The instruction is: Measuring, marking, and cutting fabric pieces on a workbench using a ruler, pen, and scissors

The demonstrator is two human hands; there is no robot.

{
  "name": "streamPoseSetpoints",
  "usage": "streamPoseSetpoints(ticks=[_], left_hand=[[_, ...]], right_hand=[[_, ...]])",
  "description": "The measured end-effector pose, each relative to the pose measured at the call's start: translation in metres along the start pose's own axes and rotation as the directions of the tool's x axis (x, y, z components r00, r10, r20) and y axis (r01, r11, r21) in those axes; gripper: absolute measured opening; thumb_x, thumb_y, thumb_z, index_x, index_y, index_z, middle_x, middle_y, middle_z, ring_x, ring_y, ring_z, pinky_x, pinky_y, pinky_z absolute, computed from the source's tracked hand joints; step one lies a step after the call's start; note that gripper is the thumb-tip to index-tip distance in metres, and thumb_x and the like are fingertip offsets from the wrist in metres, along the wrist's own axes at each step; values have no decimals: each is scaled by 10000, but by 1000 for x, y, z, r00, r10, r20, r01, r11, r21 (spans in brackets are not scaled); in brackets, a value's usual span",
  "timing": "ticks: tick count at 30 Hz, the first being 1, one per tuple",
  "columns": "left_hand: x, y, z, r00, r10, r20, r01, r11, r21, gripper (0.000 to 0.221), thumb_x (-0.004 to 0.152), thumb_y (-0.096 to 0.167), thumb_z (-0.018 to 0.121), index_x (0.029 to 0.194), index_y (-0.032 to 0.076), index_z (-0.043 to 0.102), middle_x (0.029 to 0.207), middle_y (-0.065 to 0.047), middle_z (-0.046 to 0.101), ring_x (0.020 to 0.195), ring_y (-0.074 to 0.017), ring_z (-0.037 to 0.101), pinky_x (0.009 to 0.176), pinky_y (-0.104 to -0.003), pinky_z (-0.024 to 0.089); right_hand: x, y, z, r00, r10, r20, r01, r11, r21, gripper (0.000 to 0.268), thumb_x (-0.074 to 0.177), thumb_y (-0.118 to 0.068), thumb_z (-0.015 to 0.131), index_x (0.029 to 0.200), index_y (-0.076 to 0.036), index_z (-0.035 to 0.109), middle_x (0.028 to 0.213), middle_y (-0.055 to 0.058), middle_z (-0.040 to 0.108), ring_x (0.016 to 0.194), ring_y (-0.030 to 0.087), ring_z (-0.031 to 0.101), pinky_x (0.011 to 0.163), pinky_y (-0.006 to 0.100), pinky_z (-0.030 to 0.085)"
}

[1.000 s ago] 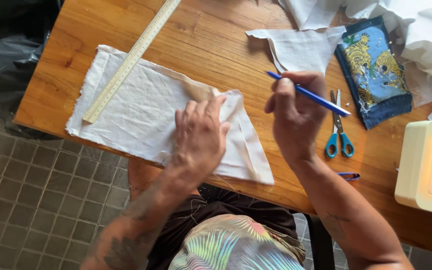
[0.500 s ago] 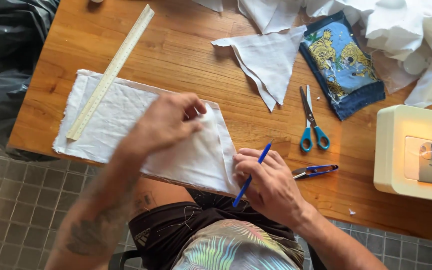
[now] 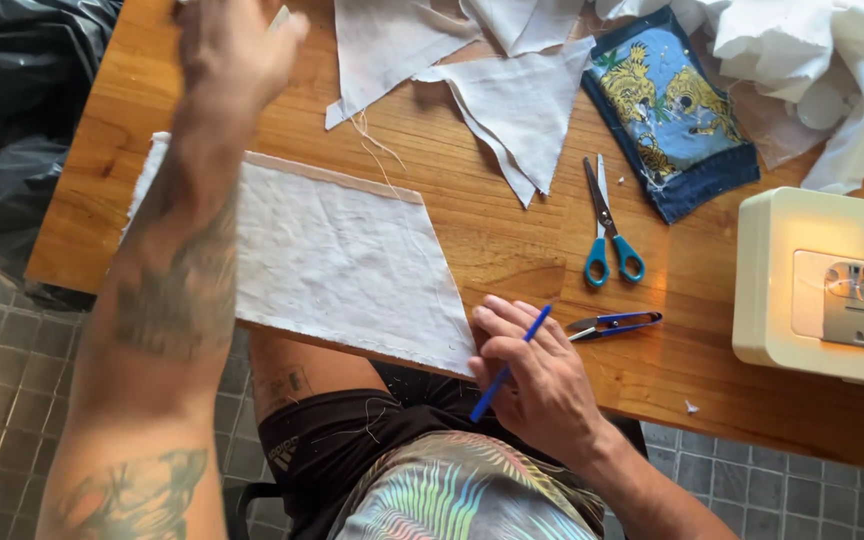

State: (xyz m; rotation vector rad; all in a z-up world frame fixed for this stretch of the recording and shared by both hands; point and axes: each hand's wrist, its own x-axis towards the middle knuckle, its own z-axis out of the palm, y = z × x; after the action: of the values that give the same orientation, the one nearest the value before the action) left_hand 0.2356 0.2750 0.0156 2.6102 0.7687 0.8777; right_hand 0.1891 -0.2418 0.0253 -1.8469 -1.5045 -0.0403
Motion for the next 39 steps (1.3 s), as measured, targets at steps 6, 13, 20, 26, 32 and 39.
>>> streamPoseSetpoints(ticks=[6, 13, 20, 26, 32, 39], left_hand=[[-91, -3, -91, 776, -511, 370, 259, 793, 551, 452, 1023, 499, 918, 1266, 119, 895, 1293, -269, 838, 1212, -491, 767, 932, -630, 639], [-122, -71, -115, 966, -249, 69, 198, 886, 420, 86, 1065, 218, 917, 1128, 206, 974, 1036, -56, 906, 862, -302, 825, 692, -496, 648], [-150, 58, -192, 800, 600, 18, -599, 795, 96, 148, 1330, -66, 951, 1312, 73, 1001, 1177, -140, 913, 1084, -339, 805, 964, -490, 647], [-163, 115, -107, 542, 827, 150, -729, 552, -405, 114, 1064, 55, 888, 1133, 139, 855, 1172, -82, 823, 1235, -303, 768, 1303, -634, 543], [-168, 114, -51, 508, 855, 108, -684, 477, -552, 124, 1127, 93, 815, 1039, 168, 858, 1303, -121, 723, 1343, -361, 688, 1297, -636, 520], [-187, 101, -40, 736, 618, 275, -508, 773, -380, 804, 1004, 451, 937, 1625, 73, 591, 1792, -297, 448, 1731, -508, 359, 1429, -695, 373]], right_hand=[[-5, 6, -4, 995, -85, 59, 84, 996, 9, 111, 1154, -202, 694, 1213, -113, 665, 1502, 129, 792, 1502, 366, 724, 1304, 569, 484], [1, 4, -1, 996, -88, 20, 89, 994, -61, 125, 1137, -195, 750, 1128, -123, 649, 1419, 70, 832, 1443, 351, 764, 1238, 550, 529], [-19, 1, 0, 981, -25, -194, 38, 997, 67, 214, 1080, -219, 845, 1124, -93, 678, 1476, 238, 771, 1430, 437, 759, 1245, 529, 596], [-45, -1, 7, 967, -39, -252, 53, 997, 52, 792, 879, -652, 973, 1327, -121, 592, 1387, 195, 784, 1228, 344, 815, 1101, 481, 643], [-48, -4, 12, 976, -202, -77, 203, 979, 9, 688, 1035, -687, 858, 1331, -128, 589, 1545, 231, 711, 1278, 415, 794, 1075, 521, 632], [-47, -1, 9, 971, -240, -9, 239, 969, -64, 350, 1145, -483, 818, 1279, -182, 697, 1494, 106, 782, 1307, 329, 822, 1149, 478, 491]])
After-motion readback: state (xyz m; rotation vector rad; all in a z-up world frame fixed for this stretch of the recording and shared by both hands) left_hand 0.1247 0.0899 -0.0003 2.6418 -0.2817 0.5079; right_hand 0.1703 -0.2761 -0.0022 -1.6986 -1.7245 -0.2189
